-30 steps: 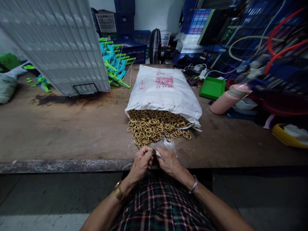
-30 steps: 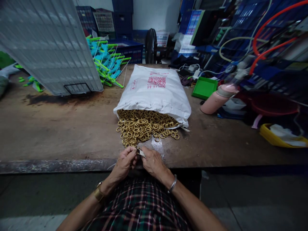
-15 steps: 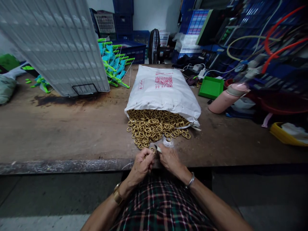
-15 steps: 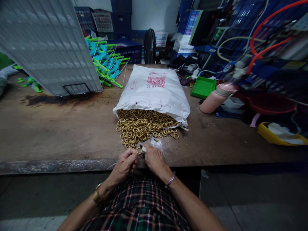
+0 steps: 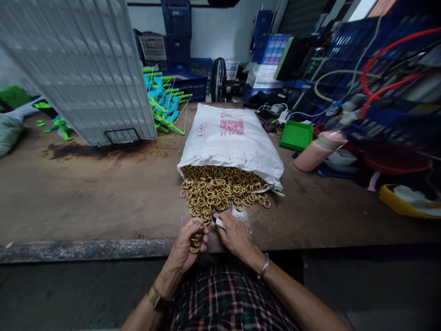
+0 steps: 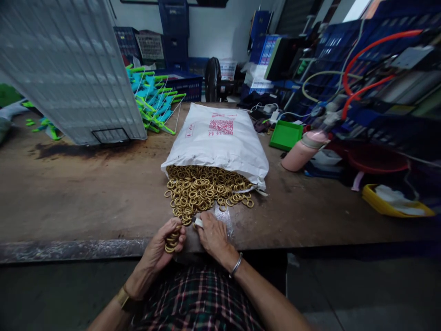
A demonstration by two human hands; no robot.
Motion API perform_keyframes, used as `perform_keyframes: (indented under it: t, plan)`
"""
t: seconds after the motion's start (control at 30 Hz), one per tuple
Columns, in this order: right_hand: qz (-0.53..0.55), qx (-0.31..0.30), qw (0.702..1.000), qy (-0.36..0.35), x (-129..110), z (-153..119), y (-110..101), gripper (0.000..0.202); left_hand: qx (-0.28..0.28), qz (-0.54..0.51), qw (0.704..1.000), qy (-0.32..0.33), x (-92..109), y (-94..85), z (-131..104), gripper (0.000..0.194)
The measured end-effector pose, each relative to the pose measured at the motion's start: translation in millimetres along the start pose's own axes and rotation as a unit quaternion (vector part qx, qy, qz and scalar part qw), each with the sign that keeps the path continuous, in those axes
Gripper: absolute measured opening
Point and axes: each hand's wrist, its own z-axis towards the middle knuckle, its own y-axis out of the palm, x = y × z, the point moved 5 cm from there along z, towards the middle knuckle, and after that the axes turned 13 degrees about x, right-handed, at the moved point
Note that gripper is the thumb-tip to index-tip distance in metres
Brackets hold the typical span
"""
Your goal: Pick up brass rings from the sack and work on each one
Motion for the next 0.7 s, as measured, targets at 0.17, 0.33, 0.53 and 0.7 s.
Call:
perform_keyframes:
  t: [0.17,0.33,0.53,0.7]
  plan:
    - [-0.002,-0.011,1.000,0.007,2.5,0.5,7.5,0.024,-0.015,-0.036,0.999,-0.026,-1.4,-4.8,4.0,0.018]
    - [0.042,0.005,0.999,0.032,11.9,5.5,4.3,0.022,0.013,-0.006,1.000,-0.017,-6.8,-6.3,8.1,0.021]
    - [0.297,-0.016,0.942,0.155,23.8,16.7,-8.1,0.009,0.052,0.210,0.967,0.132,-6.9,9.7,10.2,0.024]
    - [0.486,-0.144,0.814,0.283,12.7,2.1,-0.8,0.012,0.027,0.319,0.909,0.267,-0.9,29.7,6.0,0.025]
